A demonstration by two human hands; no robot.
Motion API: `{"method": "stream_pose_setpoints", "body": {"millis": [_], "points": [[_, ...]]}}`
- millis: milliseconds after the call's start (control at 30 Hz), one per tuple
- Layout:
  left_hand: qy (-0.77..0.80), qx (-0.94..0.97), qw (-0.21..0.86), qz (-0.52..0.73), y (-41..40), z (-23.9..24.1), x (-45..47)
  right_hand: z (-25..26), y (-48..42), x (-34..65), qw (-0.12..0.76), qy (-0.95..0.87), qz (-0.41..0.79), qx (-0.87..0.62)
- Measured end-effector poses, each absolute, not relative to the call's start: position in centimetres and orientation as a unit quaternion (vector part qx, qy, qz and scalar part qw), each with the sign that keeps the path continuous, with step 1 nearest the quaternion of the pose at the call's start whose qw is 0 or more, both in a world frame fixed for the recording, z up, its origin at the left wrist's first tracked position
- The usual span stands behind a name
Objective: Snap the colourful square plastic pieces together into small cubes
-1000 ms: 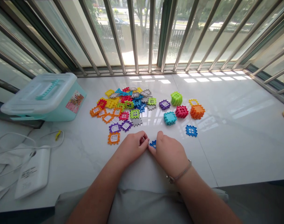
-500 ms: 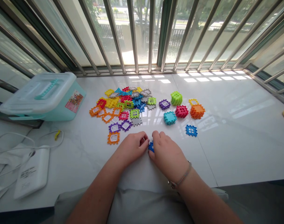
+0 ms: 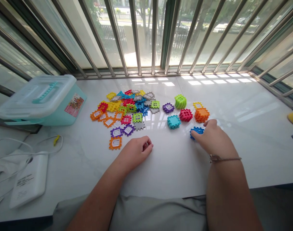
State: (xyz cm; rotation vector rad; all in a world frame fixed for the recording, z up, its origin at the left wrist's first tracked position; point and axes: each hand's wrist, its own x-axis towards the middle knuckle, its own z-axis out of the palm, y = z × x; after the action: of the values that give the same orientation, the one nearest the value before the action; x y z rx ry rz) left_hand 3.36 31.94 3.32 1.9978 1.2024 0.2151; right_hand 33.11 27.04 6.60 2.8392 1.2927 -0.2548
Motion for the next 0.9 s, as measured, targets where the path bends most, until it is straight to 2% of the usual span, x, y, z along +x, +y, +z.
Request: {"method": "stream_pose_setpoints", "body": {"millis": [700,900], "points": [[0.471,0.789,0.386,0.077,32.0,3.4,3.3,5.3,27.5,31.4,0.064,0.509,-0.092,0.853],[0.472,0.789,0.385,0.077,32.0,3.4,3.4,5.4,27.5,29.8,0.046,0.547,-0.134,0.825]]}}
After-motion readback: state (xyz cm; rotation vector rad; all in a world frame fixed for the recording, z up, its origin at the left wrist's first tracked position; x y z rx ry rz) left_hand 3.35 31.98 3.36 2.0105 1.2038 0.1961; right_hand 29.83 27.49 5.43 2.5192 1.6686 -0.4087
